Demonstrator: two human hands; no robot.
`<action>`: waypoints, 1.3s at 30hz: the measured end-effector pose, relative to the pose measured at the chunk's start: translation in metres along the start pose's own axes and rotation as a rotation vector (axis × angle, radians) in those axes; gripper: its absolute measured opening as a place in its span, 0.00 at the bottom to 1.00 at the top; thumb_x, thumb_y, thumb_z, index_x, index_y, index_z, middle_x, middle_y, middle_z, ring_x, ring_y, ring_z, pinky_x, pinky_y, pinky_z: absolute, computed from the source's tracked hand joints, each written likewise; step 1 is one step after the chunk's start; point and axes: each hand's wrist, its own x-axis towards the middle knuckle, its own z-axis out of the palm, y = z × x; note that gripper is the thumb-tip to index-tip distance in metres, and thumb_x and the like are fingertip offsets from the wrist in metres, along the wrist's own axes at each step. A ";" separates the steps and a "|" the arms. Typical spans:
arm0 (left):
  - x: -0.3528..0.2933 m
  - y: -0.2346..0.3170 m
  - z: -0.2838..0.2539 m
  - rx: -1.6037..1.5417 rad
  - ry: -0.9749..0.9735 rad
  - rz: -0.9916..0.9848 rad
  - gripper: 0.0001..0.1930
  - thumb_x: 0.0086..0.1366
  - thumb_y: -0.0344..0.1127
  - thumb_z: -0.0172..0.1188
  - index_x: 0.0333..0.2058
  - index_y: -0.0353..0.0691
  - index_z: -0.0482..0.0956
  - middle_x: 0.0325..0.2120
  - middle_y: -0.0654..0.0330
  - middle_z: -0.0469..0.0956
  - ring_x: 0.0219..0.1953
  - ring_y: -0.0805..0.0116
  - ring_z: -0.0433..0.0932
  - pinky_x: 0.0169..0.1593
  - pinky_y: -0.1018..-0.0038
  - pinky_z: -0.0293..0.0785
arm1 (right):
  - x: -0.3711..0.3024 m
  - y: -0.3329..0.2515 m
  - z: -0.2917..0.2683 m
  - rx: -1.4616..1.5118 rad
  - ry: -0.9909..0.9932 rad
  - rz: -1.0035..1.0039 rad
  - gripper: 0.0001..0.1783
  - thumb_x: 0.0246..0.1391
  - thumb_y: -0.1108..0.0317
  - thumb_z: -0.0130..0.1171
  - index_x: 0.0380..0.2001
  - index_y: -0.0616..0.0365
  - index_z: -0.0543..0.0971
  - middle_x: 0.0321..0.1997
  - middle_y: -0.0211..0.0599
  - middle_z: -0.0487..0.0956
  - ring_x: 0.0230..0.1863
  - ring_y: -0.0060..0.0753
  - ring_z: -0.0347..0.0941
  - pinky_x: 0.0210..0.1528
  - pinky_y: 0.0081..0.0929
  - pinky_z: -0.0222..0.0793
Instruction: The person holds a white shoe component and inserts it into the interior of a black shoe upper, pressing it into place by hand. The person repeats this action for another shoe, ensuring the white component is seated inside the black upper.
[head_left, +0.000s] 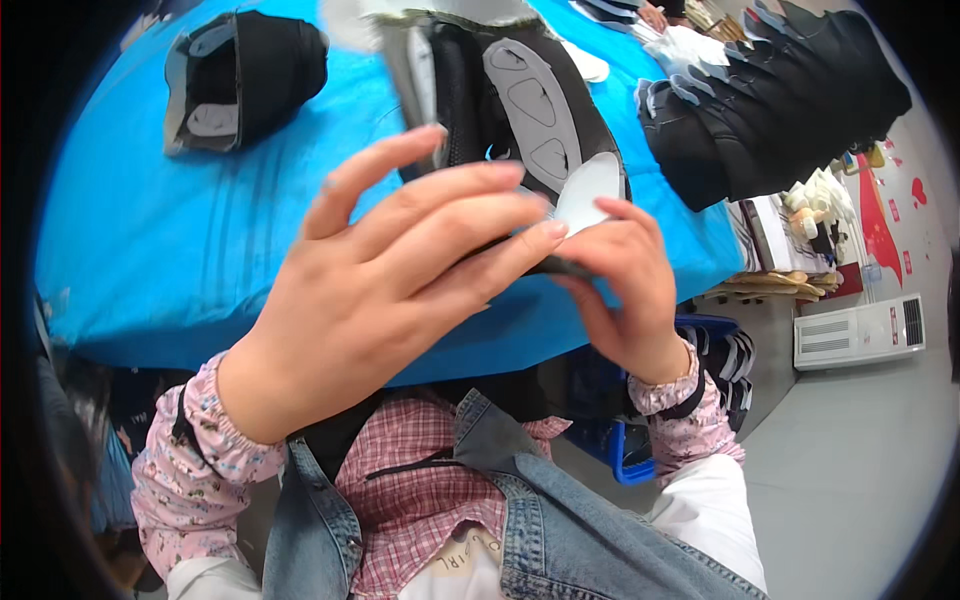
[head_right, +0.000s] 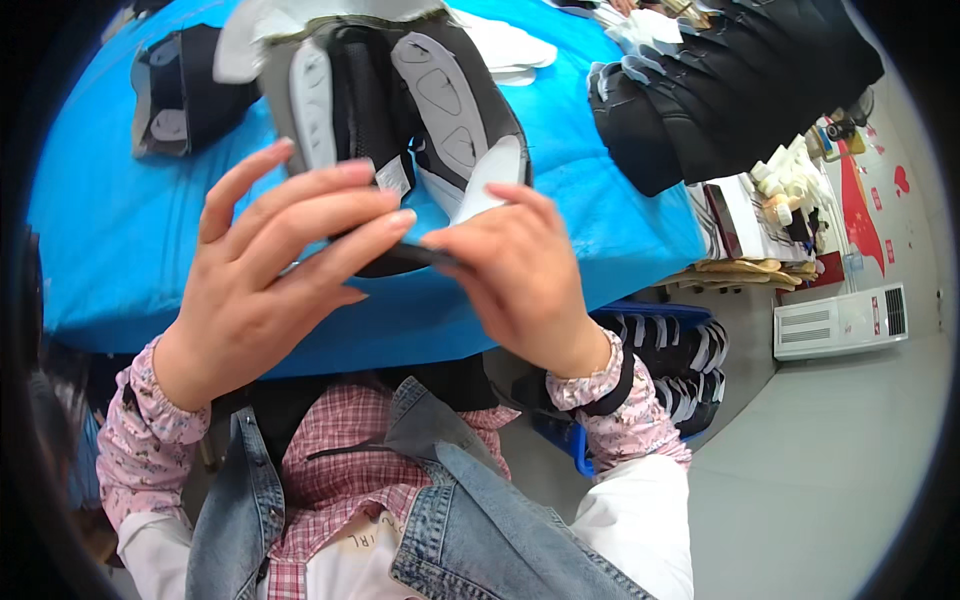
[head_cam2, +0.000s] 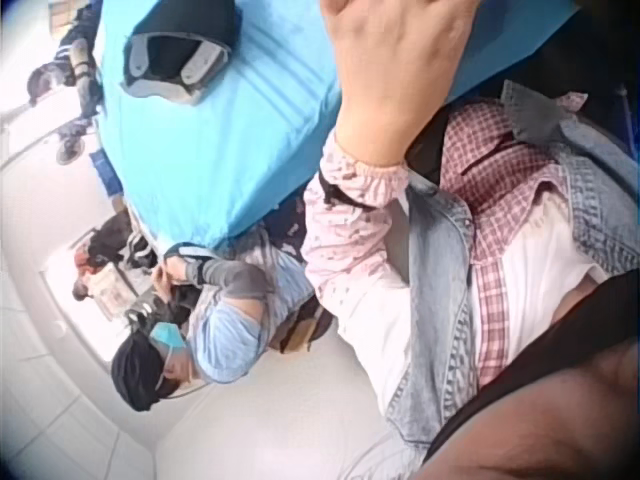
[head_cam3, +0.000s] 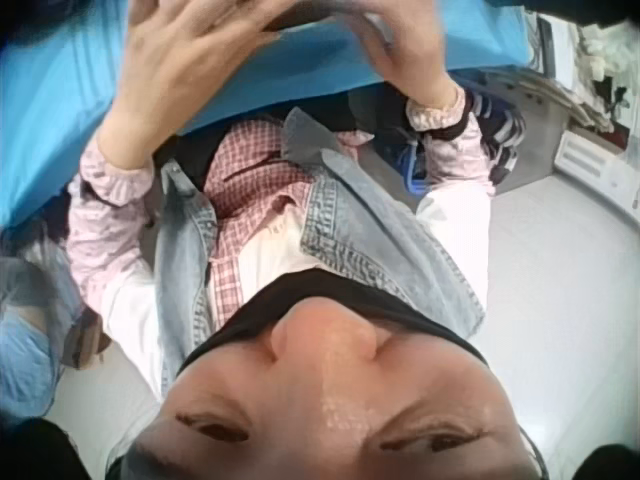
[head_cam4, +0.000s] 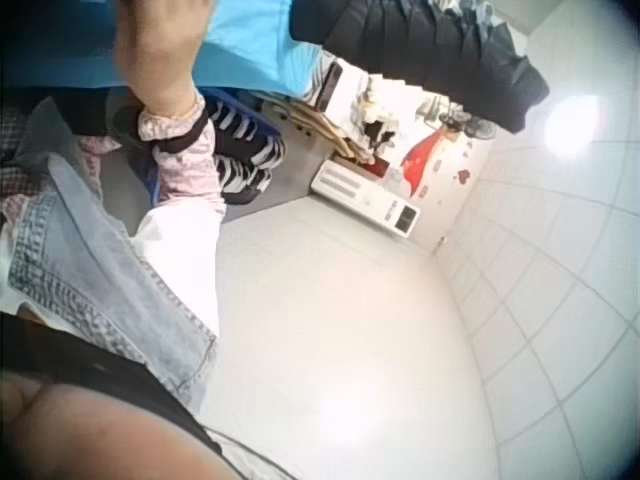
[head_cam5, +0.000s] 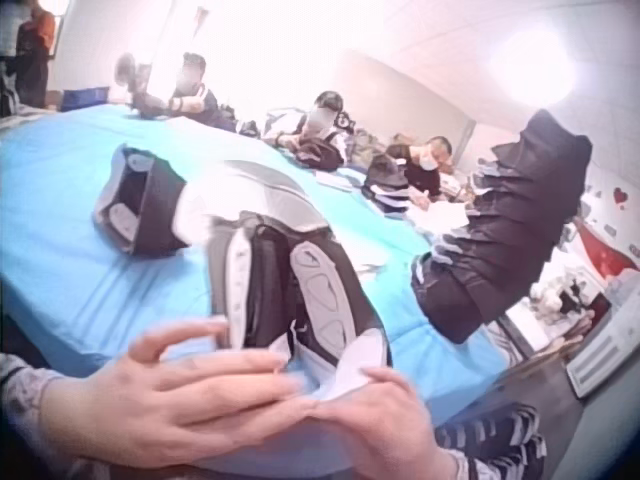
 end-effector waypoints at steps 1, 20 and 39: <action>0.003 0.000 -0.006 0.007 -0.023 -0.017 0.26 0.41 0.34 0.62 0.45 0.49 0.72 0.46 0.64 0.70 0.50 0.68 0.68 0.60 0.62 0.53 | -0.002 0.007 -0.001 0.084 0.117 0.048 0.18 0.37 0.81 0.61 0.36 0.57 0.74 0.31 0.33 0.75 0.34 0.34 0.71 0.52 0.42 0.62; -0.013 -0.022 -0.025 -0.155 -0.273 -0.239 0.21 0.47 0.31 0.62 0.43 0.46 0.73 0.57 0.55 0.60 0.56 0.60 0.63 0.63 0.56 0.45 | -0.081 0.122 -0.010 1.356 0.878 1.237 0.16 0.60 0.68 0.39 0.49 0.63 0.67 0.52 0.40 0.69 0.54 0.39 0.63 0.59 0.38 0.58; -0.122 -0.347 0.017 0.084 0.853 -0.892 0.21 0.66 0.44 0.43 0.49 0.32 0.69 0.50 0.42 0.66 0.56 0.51 0.61 0.57 0.64 0.58 | 0.121 0.032 0.032 0.577 0.401 0.390 0.14 0.52 0.70 0.50 0.43 0.61 0.71 0.52 0.43 0.64 0.57 0.35 0.59 0.59 0.29 0.53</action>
